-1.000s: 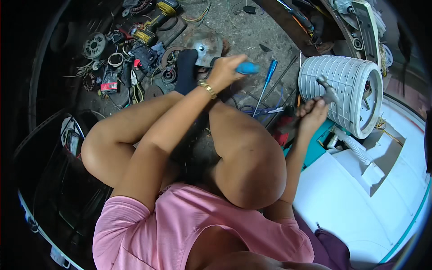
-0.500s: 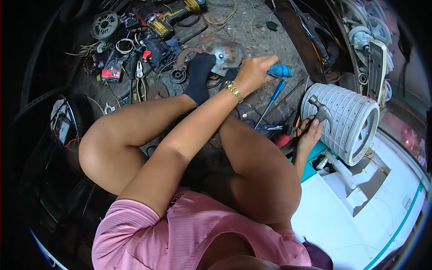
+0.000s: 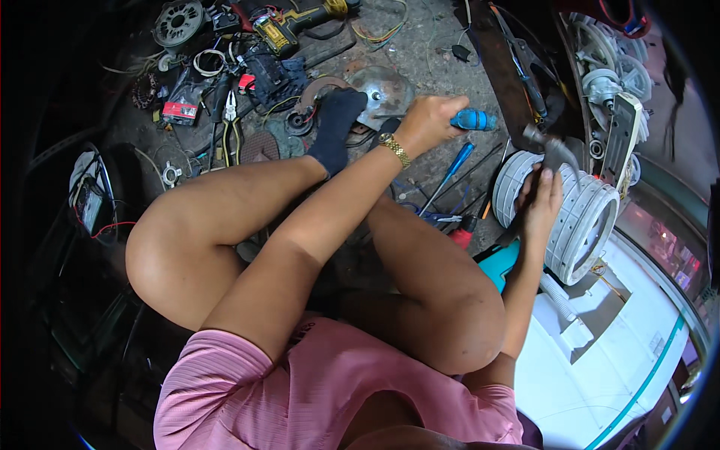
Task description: The person works on appliance parts by positioning a tool against a metal plate, striking it with a hammer, prying it with a screwdriver, and handling the metal components by hand.
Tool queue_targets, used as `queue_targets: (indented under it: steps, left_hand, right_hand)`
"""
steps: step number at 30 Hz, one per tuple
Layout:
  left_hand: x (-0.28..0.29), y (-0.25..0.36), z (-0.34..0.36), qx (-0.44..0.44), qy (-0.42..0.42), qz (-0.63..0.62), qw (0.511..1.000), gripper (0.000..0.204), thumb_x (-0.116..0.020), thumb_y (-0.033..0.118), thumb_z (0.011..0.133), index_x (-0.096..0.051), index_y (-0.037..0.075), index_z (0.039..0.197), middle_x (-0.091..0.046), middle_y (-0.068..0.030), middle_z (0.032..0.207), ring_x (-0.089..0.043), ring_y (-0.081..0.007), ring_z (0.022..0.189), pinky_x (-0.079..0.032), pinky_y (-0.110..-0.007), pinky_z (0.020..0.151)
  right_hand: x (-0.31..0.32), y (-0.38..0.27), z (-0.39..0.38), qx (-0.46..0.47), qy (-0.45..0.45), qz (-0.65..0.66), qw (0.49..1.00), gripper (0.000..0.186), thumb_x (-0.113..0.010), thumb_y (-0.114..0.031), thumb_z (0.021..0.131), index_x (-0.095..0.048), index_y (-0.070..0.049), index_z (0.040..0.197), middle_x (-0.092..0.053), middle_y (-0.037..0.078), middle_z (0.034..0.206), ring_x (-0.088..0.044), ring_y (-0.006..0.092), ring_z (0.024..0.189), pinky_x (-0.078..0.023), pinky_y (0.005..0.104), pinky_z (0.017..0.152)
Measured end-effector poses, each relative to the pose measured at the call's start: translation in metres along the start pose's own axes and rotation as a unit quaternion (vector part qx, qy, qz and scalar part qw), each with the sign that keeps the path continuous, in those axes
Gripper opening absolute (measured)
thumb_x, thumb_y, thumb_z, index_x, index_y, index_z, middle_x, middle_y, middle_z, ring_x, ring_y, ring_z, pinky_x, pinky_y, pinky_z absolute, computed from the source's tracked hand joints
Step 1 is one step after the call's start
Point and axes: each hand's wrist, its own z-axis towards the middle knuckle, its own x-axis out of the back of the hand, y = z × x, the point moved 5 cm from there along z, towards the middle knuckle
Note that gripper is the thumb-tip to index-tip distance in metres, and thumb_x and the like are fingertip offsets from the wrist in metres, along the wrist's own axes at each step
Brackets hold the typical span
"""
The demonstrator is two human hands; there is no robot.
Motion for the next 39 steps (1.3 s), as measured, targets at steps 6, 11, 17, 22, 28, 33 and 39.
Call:
queue_targets:
  steps: [6, 11, 17, 22, 28, 33, 39]
  left_hand:
    - [0.016, -0.003, 0.008, 0.034, 0.036, -0.053, 0.997, 0.036, -0.084, 0.013, 0.069, -0.063, 0.008, 0.097, -0.067, -0.0167, 0.079, -0.066, -0.0379, 0.075, -0.051, -0.042, 0.063]
    - [0.030, -0.014, -0.001, 0.056, 0.061, -0.030, 0.996, 0.036, -0.084, 0.013, 0.069, -0.063, 0.006, 0.096, -0.066, -0.0188, 0.077, -0.066, -0.0390, 0.073, -0.051, -0.041, 0.062]
    - [0.031, -0.009, 0.007, 0.064, 0.076, -0.054, 0.994, 0.034, -0.084, 0.014, 0.069, -0.063, 0.007, 0.095, -0.066, -0.0187, 0.076, -0.067, -0.0396, 0.073, -0.051, -0.043, 0.061]
    - [0.039, -0.014, 0.005, 0.073, 0.066, -0.054, 0.994, 0.034, -0.084, 0.014, 0.067, -0.065, 0.009, 0.094, -0.068, -0.0190, 0.080, -0.068, -0.0389, 0.078, -0.053, -0.043, 0.064]
    - [0.026, 0.004, 0.005, 0.065, 0.081, -0.010, 0.995, 0.030, -0.081, 0.011, 0.070, -0.061, 0.006, 0.092, -0.065, -0.0178, 0.076, -0.067, -0.0391, 0.074, -0.051, -0.045, 0.062]
    - [0.023, 0.001, 0.018, 0.088, 0.096, -0.011, 0.991, 0.031, -0.081, 0.013, 0.071, -0.060, 0.006, 0.093, -0.066, -0.0184, 0.077, -0.067, -0.0401, 0.074, -0.051, -0.046, 0.062]
    - [0.025, -0.006, 0.013, 0.088, 0.116, -0.010, 0.989, 0.033, -0.081, 0.013, 0.072, -0.062, 0.006, 0.098, -0.066, -0.0199, 0.078, -0.067, -0.0401, 0.074, -0.051, -0.046, 0.062]
  right_hand:
    - [-0.022, -0.049, 0.031, 0.169, -0.022, -0.210, 0.963, 0.037, -0.051, -0.035, 0.105, -0.061, 0.000, 0.106, -0.059, 0.007, 0.077, -0.053, 0.0146, 0.065, -0.043, 0.0292, 0.060]
    - [-0.024, -0.103, 0.044, 0.253, -0.069, -0.340, 0.903, 0.035, -0.052, -0.032, 0.104, -0.064, 0.001, 0.103, -0.066, 0.018, 0.093, -0.061, 0.0292, 0.088, -0.047, 0.0424, 0.087]
    - [0.120, -0.187, 0.090, 0.238, -0.104, 0.207, 0.943, 0.031, -0.053, -0.032, 0.101, -0.066, -0.003, 0.101, -0.059, 0.004, 0.080, -0.052, 0.0089, 0.059, -0.041, 0.0204, 0.053]
    - [-0.060, -0.043, 0.042, 0.309, -0.046, -0.311, 0.897, 0.035, -0.053, -0.034, 0.103, -0.062, -0.002, 0.094, -0.058, 0.011, 0.074, -0.054, 0.0257, 0.066, -0.046, 0.0368, 0.066]
    - [0.047, -0.099, 0.022, 0.037, 0.066, 0.102, 0.992, 0.032, -0.053, -0.042, 0.103, -0.054, -0.010, 0.102, -0.042, -0.004, 0.064, -0.034, 0.0053, 0.046, -0.026, 0.0221, 0.042]
    - [0.062, -0.056, -0.009, 0.005, 0.090, 0.064, 0.994, 0.030, -0.051, -0.042, 0.104, -0.053, -0.012, 0.104, -0.043, -0.003, 0.066, -0.033, 0.0064, 0.045, -0.027, 0.0240, 0.041]
    - [0.056, -0.012, -0.017, -0.052, 0.081, 0.108, 0.990, 0.027, -0.050, -0.038, 0.105, -0.052, -0.012, 0.103, -0.043, -0.003, 0.066, -0.033, 0.0074, 0.045, -0.027, 0.0246, 0.040]
